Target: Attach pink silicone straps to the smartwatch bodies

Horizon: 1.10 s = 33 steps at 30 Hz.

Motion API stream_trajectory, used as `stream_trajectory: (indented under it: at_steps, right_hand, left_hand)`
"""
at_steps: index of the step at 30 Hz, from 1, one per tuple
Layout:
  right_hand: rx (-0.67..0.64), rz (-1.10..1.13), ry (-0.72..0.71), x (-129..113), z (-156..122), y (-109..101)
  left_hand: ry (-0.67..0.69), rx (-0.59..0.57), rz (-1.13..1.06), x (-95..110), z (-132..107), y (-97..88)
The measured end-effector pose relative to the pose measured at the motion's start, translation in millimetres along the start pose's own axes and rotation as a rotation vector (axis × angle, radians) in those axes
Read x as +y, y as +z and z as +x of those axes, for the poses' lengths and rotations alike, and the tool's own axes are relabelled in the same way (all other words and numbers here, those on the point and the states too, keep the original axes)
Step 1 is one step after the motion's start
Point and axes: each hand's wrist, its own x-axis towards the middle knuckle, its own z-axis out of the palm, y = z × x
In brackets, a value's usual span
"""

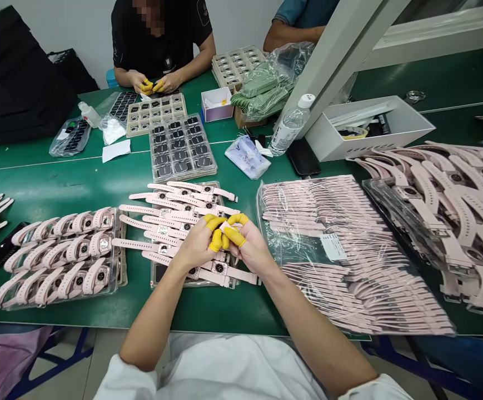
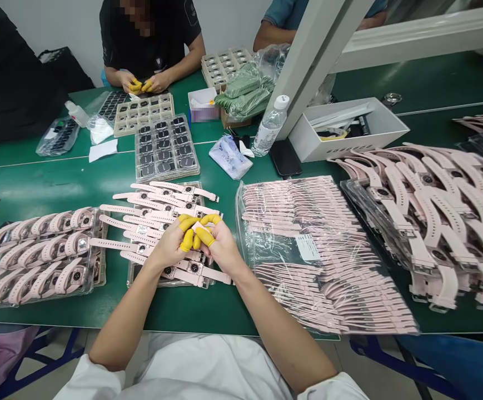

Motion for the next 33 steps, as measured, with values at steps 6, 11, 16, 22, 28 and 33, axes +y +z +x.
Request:
stream_trajectory:
  at_steps: [6,11,16,22,28,33]
  right_hand:
    - [-0.038,-0.056,-0.021,0.3,-1.4,0.0]
    - [-0.017,-0.043,-0.039,-0.5,-2.1,1.1]
    - [-0.024,-0.024,-0.040,-0.1,-2.2,2.0]
    - [0.010,0.004,-0.026,0.1,-0.6,0.4]
    - [-0.016,0.041,0.082,-2.8,-0.1,-2.9]
    - [-0.190,0.034,0.286,-6.8,-3.3,-4.1]
  left_hand:
    - [-0.027,-0.010,-0.147,0.1,-0.5,-1.4]
    - [-0.042,0.008,-0.237,-2.4,-1.2,1.6]
    - [-0.061,0.005,-0.249,-2.4,-0.5,1.8]
    - [-0.097,0.026,-0.282,0.4,-0.6,3.2]
    - [-0.191,0.304,-0.297,3.8,4.0,1.2]
    - [-0.173,0.456,-0.394,1.3,8.3,-1.9]
